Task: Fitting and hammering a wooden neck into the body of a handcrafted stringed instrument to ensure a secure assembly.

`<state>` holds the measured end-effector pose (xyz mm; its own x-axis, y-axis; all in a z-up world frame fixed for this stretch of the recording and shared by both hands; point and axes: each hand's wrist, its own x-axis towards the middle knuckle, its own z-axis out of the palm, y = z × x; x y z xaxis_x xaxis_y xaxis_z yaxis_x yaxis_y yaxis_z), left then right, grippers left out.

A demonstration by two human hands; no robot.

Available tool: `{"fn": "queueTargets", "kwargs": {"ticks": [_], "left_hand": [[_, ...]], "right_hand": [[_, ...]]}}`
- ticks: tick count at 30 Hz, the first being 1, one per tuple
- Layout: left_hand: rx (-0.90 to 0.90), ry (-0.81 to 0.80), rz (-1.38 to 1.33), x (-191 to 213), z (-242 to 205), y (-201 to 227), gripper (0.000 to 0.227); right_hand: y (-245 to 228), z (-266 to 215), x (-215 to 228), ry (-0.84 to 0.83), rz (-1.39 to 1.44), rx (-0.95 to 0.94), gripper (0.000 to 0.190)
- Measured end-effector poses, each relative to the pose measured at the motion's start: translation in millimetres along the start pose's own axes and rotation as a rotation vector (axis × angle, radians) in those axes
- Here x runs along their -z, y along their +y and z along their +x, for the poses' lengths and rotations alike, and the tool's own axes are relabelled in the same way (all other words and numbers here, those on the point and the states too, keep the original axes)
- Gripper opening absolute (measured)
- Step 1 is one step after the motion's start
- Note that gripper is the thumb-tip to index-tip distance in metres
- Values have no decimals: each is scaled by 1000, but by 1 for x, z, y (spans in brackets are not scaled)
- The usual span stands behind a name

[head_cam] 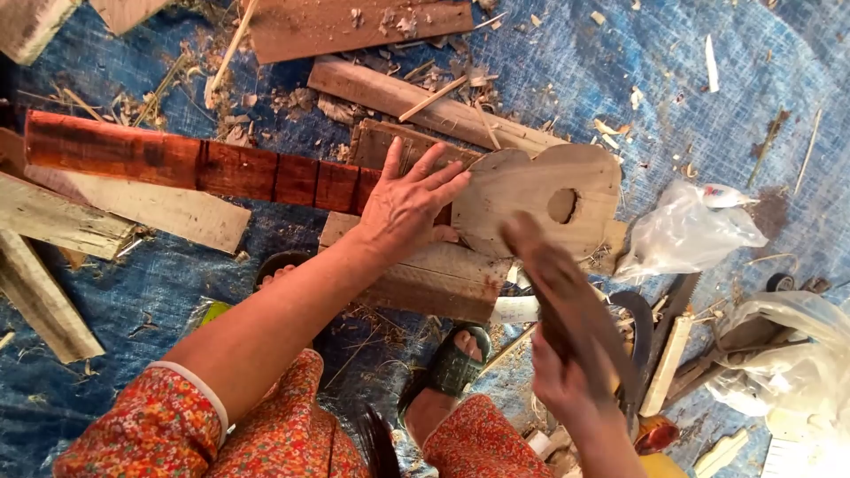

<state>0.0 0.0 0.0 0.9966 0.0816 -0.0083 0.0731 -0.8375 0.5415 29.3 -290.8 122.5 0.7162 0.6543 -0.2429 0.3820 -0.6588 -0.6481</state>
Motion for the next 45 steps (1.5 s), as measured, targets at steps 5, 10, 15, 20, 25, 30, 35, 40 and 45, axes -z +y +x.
{"fn": "queueTargets", "kwargs": {"ticks": [5,10,15,20,25,30,35,40,45], "left_hand": [[-1,-2,-2,-7,0,-1,82],[-40,48,102,-5,3,-3,88],[-31,33,15,-4,1,-3,91],[30,-51,7,-16,2,-7,97],[17,-62,-5,-16,-1,-8,95],[17,-70,-19,-17,1,-9,97],[31,-75,18,-19,-1,-11,97],[56,8,79,13,-5,-8,107],[71,13,214,1,-6,-11,82]], "right_hand": [[-80,72,-9,34,66,343,58],[-87,88,-3,-130,280,153,72],[-45,31,12,77,661,-38,39],[-74,73,-19,-93,123,177,59],[-110,87,-3,60,144,392,48],[-22,54,-44,116,-90,233,65],[-21,45,-32,-264,-317,-265,54],[64,-64,-51,306,-68,-187,84],[271,-271,-157,494,-516,-436,77]]}}
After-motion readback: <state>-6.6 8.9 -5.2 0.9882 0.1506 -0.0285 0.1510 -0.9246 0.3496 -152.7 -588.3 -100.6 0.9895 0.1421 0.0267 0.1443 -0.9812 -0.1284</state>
